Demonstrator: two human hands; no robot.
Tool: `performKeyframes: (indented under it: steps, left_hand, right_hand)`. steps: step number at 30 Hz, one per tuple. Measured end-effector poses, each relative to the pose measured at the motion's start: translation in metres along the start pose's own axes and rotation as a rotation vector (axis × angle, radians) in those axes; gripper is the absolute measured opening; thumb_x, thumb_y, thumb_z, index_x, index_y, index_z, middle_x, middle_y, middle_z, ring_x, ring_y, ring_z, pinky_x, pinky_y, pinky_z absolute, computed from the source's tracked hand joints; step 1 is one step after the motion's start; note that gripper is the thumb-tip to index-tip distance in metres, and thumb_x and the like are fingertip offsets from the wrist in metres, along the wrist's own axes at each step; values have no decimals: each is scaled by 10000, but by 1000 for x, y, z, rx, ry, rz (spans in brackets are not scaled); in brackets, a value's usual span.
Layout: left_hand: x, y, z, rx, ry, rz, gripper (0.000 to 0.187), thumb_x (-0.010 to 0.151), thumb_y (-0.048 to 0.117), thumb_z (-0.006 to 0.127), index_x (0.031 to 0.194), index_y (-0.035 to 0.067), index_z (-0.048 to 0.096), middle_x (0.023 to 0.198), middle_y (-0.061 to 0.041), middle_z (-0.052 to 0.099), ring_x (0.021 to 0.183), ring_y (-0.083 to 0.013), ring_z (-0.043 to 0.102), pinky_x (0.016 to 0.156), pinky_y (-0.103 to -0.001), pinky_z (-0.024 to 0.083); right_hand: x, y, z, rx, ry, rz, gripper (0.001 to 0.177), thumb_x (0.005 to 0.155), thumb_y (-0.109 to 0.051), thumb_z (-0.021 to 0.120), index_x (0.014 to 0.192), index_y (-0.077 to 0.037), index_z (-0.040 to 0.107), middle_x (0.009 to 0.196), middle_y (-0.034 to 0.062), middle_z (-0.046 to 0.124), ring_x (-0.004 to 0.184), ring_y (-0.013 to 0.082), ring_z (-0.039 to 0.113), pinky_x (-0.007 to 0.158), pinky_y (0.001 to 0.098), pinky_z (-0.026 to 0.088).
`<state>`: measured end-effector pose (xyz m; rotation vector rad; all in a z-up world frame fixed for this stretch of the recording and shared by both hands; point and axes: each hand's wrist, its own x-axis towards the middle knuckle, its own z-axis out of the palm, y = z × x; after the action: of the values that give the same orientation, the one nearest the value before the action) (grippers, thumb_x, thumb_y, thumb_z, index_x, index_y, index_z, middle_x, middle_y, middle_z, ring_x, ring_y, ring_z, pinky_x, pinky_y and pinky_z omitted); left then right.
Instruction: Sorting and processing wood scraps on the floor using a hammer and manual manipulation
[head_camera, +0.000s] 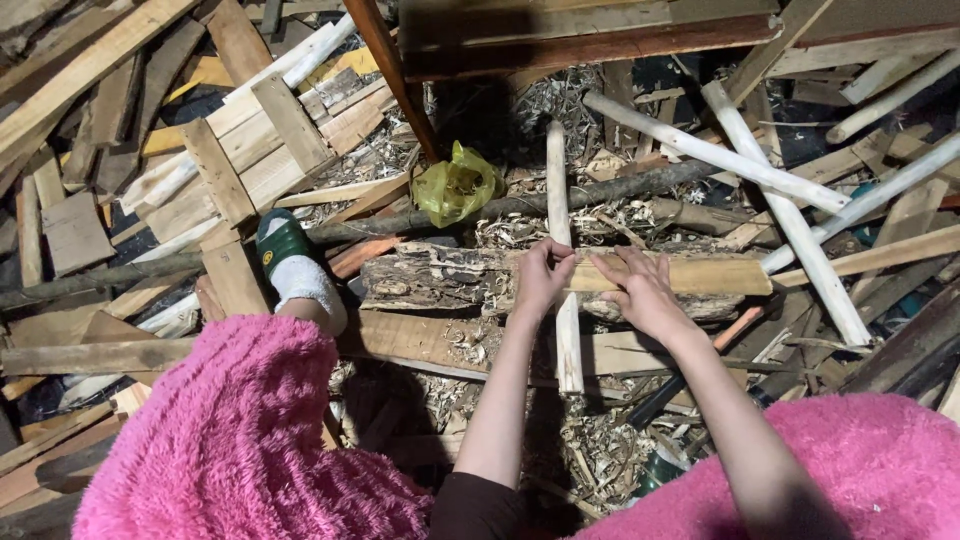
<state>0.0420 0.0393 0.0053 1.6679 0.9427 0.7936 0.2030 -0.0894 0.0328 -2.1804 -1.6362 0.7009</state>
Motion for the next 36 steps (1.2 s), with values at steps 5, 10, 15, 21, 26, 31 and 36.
performKeyframes:
  steps: [5, 10, 15, 21, 26, 31, 36]
  left_hand:
    - [7, -21, 7, 26, 14, 2, 105, 815, 116, 802, 901, 91, 748, 809, -130, 746, 812, -291, 742, 700, -362, 562]
    - [2, -20, 6, 3, 31, -31, 108, 826, 123, 798, 915, 88, 748, 808, -121, 744, 798, -293, 740, 685, -349, 568]
    - [-1, -15, 7, -32, 82, -34, 116, 824, 126, 813, 906, 85, 741, 805, -110, 736, 800, -273, 741, 684, -360, 564]
    - [-5, 25, -3, 22, 30, -186, 116, 859, -49, 694, 952, 20, 681, 822, -92, 699, 636, -165, 631, 597, -248, 602]
    - [-4, 24, -4, 18, 29, -142, 133, 850, -6, 737, 971, 5, 684, 879, -123, 722, 700, -204, 700, 682, -269, 657]
    - [-8, 26, -7, 19, 64, -104, 124, 839, 52, 768, 939, 5, 712, 854, -99, 744, 671, -182, 674, 674, -287, 608]
    - [-5, 18, -2, -54, 40, -99, 96, 857, 30, 745, 925, 15, 679, 827, -90, 706, 685, -180, 654, 688, -273, 595]
  right_hand:
    - [-8, -16, -10, -30, 35, -33, 640, 842, -401, 769, 1441, -326, 557, 1606, 151, 358, 1549, 382, 223, 1199, 717, 88]
    - [-30, -28, -42, 72, 249, -38, 677, 924, -430, 673, 1517, -158, 493, 1529, 199, 394, 1523, 396, 242, 1225, 658, 66]
    - [-64, 41, -56, 30, 1012, 230, 562, 823, 159, 663, 1354, 78, 499, 1230, 264, 482, 1183, 461, 489, 1072, 512, 342]
    - [-87, 163, 16, 1011, 598, 972, 180, 989, 50, 524, 1144, -40, 507, 934, 59, 497, 524, 119, 417, 409, 251, 360]
    - [-98, 165, 50, 1017, 274, 972, 354, 1005, -43, 574, 1324, 99, 511, 1254, 249, 578, 1087, 349, 602, 967, 432, 521]
    - [-84, 195, 64, 1157, 506, 986, 96, 1013, 10, 504, 1102, 43, 490, 867, 107, 519, 602, 193, 505, 559, 329, 543]
    - [-87, 149, -7, 1419, 873, 953, 256, 1161, -427, 441, 1091, -181, 429, 740, -116, 464, 510, -8, 454, 485, 172, 462]
